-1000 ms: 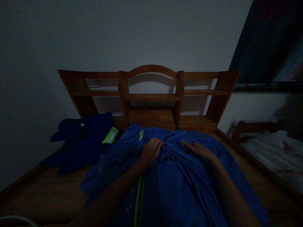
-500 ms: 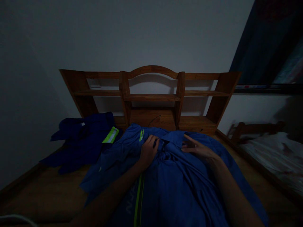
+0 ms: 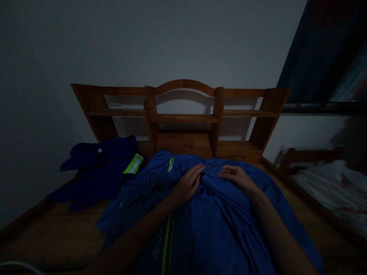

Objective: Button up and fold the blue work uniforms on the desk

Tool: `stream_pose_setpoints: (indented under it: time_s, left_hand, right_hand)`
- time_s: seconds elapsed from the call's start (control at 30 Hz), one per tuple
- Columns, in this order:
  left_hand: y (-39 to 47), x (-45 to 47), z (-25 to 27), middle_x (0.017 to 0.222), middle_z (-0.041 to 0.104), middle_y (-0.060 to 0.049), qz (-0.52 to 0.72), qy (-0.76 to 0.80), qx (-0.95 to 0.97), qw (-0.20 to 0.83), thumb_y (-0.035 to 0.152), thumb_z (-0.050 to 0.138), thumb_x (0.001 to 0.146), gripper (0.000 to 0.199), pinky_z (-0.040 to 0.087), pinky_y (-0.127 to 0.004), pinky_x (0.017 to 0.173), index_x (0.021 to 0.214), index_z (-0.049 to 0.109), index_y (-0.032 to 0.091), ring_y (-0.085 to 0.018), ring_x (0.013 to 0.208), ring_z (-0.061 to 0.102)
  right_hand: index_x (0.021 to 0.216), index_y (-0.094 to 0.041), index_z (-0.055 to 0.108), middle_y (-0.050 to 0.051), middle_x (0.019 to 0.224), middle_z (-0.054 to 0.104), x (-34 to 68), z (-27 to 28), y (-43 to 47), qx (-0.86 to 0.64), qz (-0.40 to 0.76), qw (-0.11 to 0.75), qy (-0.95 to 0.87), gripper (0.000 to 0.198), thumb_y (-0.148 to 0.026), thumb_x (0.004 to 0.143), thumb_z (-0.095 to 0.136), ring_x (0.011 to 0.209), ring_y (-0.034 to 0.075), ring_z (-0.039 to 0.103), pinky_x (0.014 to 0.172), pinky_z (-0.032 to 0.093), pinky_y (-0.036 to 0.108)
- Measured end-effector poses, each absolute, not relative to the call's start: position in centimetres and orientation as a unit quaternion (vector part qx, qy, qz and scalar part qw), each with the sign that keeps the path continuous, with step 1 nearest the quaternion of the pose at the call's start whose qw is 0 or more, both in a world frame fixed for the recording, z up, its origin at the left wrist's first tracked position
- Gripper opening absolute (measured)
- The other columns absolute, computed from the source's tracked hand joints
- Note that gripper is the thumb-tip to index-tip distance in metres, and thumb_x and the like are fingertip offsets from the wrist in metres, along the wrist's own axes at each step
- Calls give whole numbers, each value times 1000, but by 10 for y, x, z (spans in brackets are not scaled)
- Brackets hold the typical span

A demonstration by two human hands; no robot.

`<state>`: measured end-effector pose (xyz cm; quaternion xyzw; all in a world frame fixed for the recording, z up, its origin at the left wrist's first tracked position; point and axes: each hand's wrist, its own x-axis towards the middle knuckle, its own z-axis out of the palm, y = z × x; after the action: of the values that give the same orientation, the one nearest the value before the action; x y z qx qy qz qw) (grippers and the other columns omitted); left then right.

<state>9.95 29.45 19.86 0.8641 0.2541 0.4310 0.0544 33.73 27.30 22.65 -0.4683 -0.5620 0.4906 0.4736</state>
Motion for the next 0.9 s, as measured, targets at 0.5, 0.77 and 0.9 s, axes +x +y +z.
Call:
stream_pose_setpoints:
  time_s: [0.5,0.77,0.9]
  left_hand:
    - [288,100,199,113,56,-8,399,244,882,52,25,45,90,31,41,-38,99,120,49,19,-18,111,49]
    - [294,98,194,108,56,-7,361,246,900,-14,19,42,91,29,44,-36,94,118,50,19,-18,107,50]
    - [293,97,193,100,57,-6,334,238,911,-49,21,42,91,24,46,-33,89,111,54,16,-17,100,51]
  right_hand:
    - [99,-20,59,0,97,61,322,229,268,-403,460,395,-686,43,-30,61,77,93,16,55,87,42,28]
    - [97,-18,59,0,90,63,317,218,273,-391,450,379,-708,35,-27,66,70,87,17,58,82,45,30]
    - [88,-17,65,1,89,65,316,215,276,-400,400,380,-732,20,-24,70,63,88,18,59,85,44,30]
